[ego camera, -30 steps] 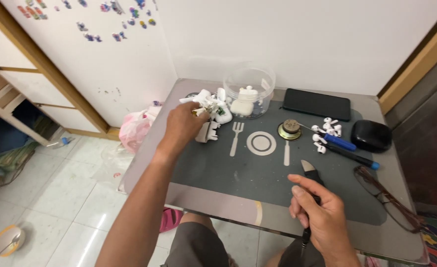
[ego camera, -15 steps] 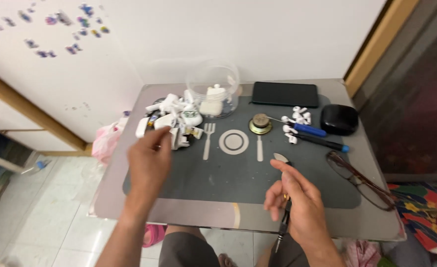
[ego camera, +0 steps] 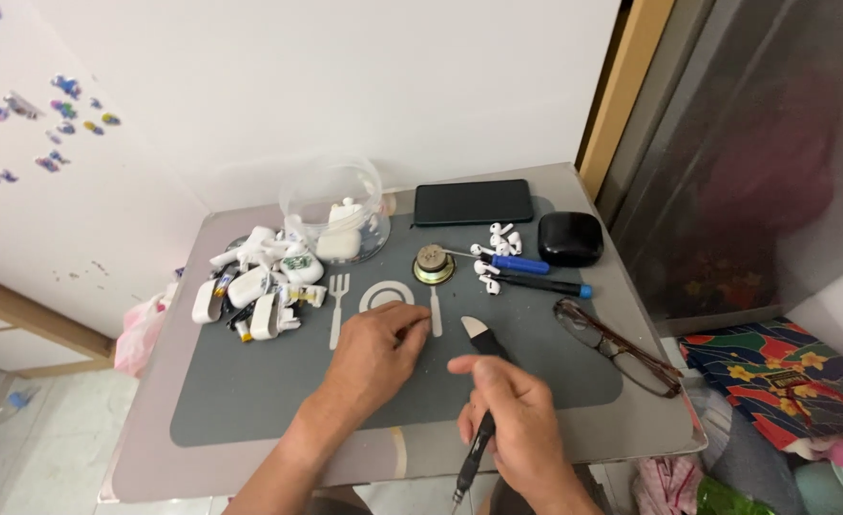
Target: Disassembling small electronic devices, specifically prying open plastic cases and removing internal components.
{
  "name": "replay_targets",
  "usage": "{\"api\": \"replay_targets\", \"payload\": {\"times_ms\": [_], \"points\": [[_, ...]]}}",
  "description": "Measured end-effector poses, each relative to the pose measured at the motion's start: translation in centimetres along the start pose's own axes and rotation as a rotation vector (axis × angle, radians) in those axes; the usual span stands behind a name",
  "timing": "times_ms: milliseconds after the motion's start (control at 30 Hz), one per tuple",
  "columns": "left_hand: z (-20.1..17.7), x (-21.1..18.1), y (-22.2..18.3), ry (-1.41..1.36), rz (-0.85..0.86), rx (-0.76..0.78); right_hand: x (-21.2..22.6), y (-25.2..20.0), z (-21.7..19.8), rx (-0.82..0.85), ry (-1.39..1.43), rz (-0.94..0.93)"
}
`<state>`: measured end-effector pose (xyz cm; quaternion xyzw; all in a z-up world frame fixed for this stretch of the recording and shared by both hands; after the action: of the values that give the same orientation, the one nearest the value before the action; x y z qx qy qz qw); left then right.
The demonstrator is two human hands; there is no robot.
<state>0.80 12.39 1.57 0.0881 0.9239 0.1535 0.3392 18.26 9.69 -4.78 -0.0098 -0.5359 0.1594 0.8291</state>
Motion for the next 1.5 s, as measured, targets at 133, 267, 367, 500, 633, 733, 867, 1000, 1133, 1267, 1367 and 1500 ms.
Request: {"api": "replay_targets", "payload": {"times_ms": [133, 267, 367, 500, 633, 733, 867, 1000, 1133, 1267, 1367, 1500], "points": [[-1.3, 1.2, 1.6, 0.036, 0.042, -0.086, -0.1, 0.1, -0.1, 0.06, -0.209, -0.014], [-6.2, 1.0, 4.1, -0.093, -0.297, -0.089, -0.4, 0.2, 0.1, 0.092, -0.129, 0.007], [-10.9, 0.8, 5.8, -0.077, -0.338, -0.259, 0.2, 0.1, 0.4, 0.058, -0.103, 0.019], [-15.2, 1.8, 7.7, -0.05, -0.309, -0.403, 0.6, 0.1, 0.5, -0.04, -0.042, 0.123], [-16.9, 6.3, 8.7, -0.037, -0.464, -0.359, 0.9, 0.0, 1.0, -0.125, 0.003, 0.2], [-16.4, 9.0, 8.6, 0.248, -0.44, -0.097, 1.3, -0.3, 1.2, -0.153, 0.004, 0.247], [-12.3, 14.1, 6.3, 0.381, -0.583, 0.074, -0.7, 0.7, 0.0, -0.061, 0.022, 0.201], [-10.7, 16.5, 4.7, 0.591, -0.407, 0.051, -0.9, 0.7, 0.1, -0.069, -0.034, 0.176], [-12.1, 17.5, 4.1, 0.625, -0.343, -0.099, -0.3, 0.4, 0.5, -0.087, -0.043, 0.183], [-13.0, 15.3, 5.0, 0.435, -0.331, -0.135, -0.4, 0.4, 0.5, -0.096, -0.062, 0.155], [-11.3, 14.5, 5.9, 0.551, -0.535, 0.054, -0.7, 0.5, 0.4, -0.067, -0.064, 0.088], [-7.0, 15.8, 6.3, 0.925, -0.522, 0.19, -0.2, 0.3, 0.8, -0.076, -0.1, 0.038]]}}
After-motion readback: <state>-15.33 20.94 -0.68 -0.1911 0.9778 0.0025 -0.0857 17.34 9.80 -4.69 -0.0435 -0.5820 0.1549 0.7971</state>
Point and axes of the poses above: each hand's wrist, its own y-axis towards the middle knuckle, its own z-axis out of the palm, x = y × z, the point moved 5 cm from there along y, towards the middle knuckle, and after that the axes turned 2 degrees about x, right-handed, at the moved point
